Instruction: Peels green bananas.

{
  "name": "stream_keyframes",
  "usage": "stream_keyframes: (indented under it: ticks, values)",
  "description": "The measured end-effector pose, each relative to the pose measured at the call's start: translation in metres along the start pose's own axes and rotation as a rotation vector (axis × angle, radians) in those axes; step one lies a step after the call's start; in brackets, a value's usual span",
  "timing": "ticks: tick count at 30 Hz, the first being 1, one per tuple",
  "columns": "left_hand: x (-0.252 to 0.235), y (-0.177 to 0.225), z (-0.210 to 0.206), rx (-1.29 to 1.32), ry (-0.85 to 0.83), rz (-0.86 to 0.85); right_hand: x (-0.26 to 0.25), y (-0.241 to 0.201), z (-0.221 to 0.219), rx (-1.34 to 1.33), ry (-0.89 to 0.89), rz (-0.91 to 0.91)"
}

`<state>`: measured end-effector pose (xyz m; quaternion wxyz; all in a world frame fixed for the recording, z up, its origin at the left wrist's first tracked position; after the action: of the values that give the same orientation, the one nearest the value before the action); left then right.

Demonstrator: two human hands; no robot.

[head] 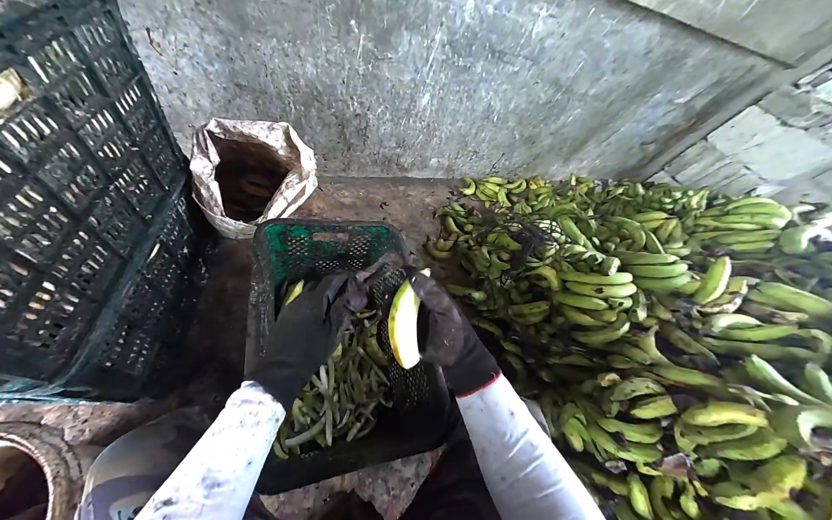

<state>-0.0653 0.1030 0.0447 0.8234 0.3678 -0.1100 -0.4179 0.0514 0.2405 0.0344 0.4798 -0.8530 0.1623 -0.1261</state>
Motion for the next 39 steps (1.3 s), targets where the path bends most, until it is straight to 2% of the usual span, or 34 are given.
stream_keyframes:
  ticks: [3,6,9,11,14,16,20,24,26,28,30,32,33,37,39]
  values:
    - [0.013,0.03,-0.009,-0.006,0.024,-0.172,-0.012,-0.01,0.005,-0.375,0.037,0.136]
    - [0.023,0.043,-0.014,-0.052,0.097,-0.265,-0.014,-0.013,0.013,-0.601,0.127,0.172]
    - [0.027,0.046,-0.012,-0.11,0.189,-0.293,-0.013,-0.012,0.02,-0.664,0.136,0.201]
    - [0.026,0.044,-0.013,-0.105,0.138,-0.252,-0.012,-0.01,0.018,-0.655,0.109,0.177]
    - [0.017,0.032,-0.019,-0.012,-0.023,-0.125,-0.009,-0.009,-0.001,-0.51,-0.048,0.114]
    - [0.013,0.026,-0.02,-0.009,-0.034,-0.113,-0.005,-0.009,-0.008,-0.39,-0.11,0.114]
    - [0.018,0.026,-0.021,-0.095,-0.056,-0.098,0.005,0.0,0.012,-0.02,0.254,0.08]
    - [0.01,0.001,-0.017,0.07,-0.072,0.1,0.016,0.0,-0.002,0.639,0.187,0.1]
    - [0.007,-0.011,-0.01,0.115,-0.033,0.174,0.021,0.003,-0.009,0.686,0.136,0.101]
    - [0.007,-0.018,-0.005,0.118,-0.041,0.212,0.019,0.005,0.0,0.522,0.183,0.113]
    - [0.008,-0.016,-0.007,0.072,-0.073,0.184,0.011,0.01,0.016,0.097,0.237,0.081]
    - [0.013,-0.006,-0.014,-0.013,-0.124,0.099,0.003,0.013,0.024,-0.269,0.102,0.029]
    - [0.017,0.002,-0.018,-0.053,-0.131,0.02,0.002,0.012,0.027,-0.363,0.065,0.016]
    - [0.038,0.045,-0.032,-0.155,-0.019,-0.341,0.005,0.012,0.049,-0.428,0.103,0.006]
    - [0.044,0.057,-0.039,-0.203,-0.005,-0.408,0.006,0.018,0.051,-0.446,0.098,-0.038]
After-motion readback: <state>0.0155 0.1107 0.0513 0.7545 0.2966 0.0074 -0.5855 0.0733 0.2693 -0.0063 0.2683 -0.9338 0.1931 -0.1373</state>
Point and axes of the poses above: each hand's wrist, its own x-axis away from the middle knuckle, its own z-axis out of the back of the hand, y = z × x, the point moved 9 cm from there along -x, towards the middle knuckle, and after that the axes turned 1 degree about -x, right-handed, at the moved point
